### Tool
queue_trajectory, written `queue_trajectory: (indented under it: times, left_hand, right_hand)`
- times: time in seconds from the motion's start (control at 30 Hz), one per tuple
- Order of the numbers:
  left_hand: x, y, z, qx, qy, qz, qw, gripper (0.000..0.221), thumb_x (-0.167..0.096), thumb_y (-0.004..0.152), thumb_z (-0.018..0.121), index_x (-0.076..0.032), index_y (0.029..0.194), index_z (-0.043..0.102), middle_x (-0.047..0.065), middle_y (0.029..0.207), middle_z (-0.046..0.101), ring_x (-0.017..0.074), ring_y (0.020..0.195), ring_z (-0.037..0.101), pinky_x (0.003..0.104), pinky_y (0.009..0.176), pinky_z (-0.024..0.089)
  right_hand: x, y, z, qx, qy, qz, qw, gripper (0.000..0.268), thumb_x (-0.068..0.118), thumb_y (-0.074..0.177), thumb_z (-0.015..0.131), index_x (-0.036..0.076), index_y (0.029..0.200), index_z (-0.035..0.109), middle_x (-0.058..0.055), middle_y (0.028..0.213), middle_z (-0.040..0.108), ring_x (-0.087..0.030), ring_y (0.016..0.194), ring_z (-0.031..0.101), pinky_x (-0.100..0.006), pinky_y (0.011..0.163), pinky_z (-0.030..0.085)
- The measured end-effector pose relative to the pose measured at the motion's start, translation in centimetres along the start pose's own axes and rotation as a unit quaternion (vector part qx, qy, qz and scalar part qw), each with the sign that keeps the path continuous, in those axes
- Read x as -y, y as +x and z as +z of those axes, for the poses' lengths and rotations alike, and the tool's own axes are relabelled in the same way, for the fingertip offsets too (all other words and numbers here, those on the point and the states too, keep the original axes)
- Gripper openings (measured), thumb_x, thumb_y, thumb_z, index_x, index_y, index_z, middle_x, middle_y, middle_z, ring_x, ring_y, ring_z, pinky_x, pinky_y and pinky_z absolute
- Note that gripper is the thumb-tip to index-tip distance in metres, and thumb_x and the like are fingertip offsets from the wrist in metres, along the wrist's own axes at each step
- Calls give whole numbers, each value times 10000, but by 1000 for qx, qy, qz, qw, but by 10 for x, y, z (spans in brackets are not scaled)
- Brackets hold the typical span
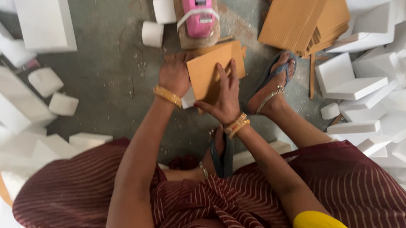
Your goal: The person places foam blocks into small cardboard boxes, applying tape from a dispenser to secure the foam or seal the boxes while sitting on the floor.
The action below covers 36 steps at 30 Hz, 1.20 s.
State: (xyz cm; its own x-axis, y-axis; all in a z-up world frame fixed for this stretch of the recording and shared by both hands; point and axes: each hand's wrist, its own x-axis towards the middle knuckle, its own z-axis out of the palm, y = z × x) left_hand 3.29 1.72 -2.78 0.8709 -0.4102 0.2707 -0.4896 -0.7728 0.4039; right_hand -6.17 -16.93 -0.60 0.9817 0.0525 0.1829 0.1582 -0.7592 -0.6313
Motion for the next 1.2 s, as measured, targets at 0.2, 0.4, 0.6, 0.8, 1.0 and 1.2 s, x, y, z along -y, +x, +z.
queue_trajectory:
  times: [0.2, 0.4, 0.6, 0.8, 1.0, 1.2]
  left_hand:
    - [-4, 6, -11, 14, 2, 0, 1000, 311, -263, 913, 673, -117, 1177, 603, 107, 1097, 630, 350, 983, 602, 476, 882, 490]
    - [-2, 4, -11, 81, -29, -35, 996, 293, -208, 949, 657, -90, 1207, 582, 134, 1171, 598, 373, 1082, 569, 497, 930, 474]
    - [24, 9, -3, 161, -74, 30, 984, 565, -122, 808, 692, -41, 1350, 555, 185, 1328, 546, 439, 1152, 524, 503, 1014, 454]
    - [33, 34, -26, 330, -178, -2, 927, 853, -252, 565, 898, -55, 1336, 590, 173, 1440, 478, 402, 1328, 426, 461, 1072, 376]
    - [25, 33, -34, 305, -287, -192, 888, 771, -452, 696, 871, -94, 1329, 614, 126, 1291, 700, 287, 1193, 687, 383, 1026, 509]
    - [17, 20, -6, 152, -190, -73, 967, 562, -302, 755, 893, -49, 1185, 634, 158, 1173, 694, 367, 1091, 672, 465, 900, 537]
  right_hand:
    - [-20, 3, 9, -47, 52, -83, 994, 1193, 358, 614, 1013, 126, 1558, 321, -274, 1626, 123, -476, 1501, 258, -545, 1199, 365]
    - [-50, 16, 19, -29, 418, 130, 898, 722, 119, 871, 850, 97, 1424, 385, -146, 1283, 602, -214, 1080, 677, -341, 930, 584]
    - [-69, 36, 9, 105, 351, 141, 920, 434, 34, 914, 812, 45, 1252, 540, -45, 1057, 700, -106, 955, 656, -271, 858, 542]
    - [-67, 41, 7, 112, 395, 119, 904, 432, 4, 898, 792, 41, 1257, 553, 3, 1064, 667, -63, 964, 621, -256, 857, 531]
    - [-72, 43, 17, 100, 144, 123, 977, 378, 153, 870, 895, 35, 1130, 646, -72, 920, 699, -168, 817, 644, -315, 783, 548]
    - [-59, 33, 45, -35, 66, 13, 997, 598, 153, 788, 914, 15, 1266, 581, -178, 1147, 578, -355, 1006, 628, -439, 858, 553]
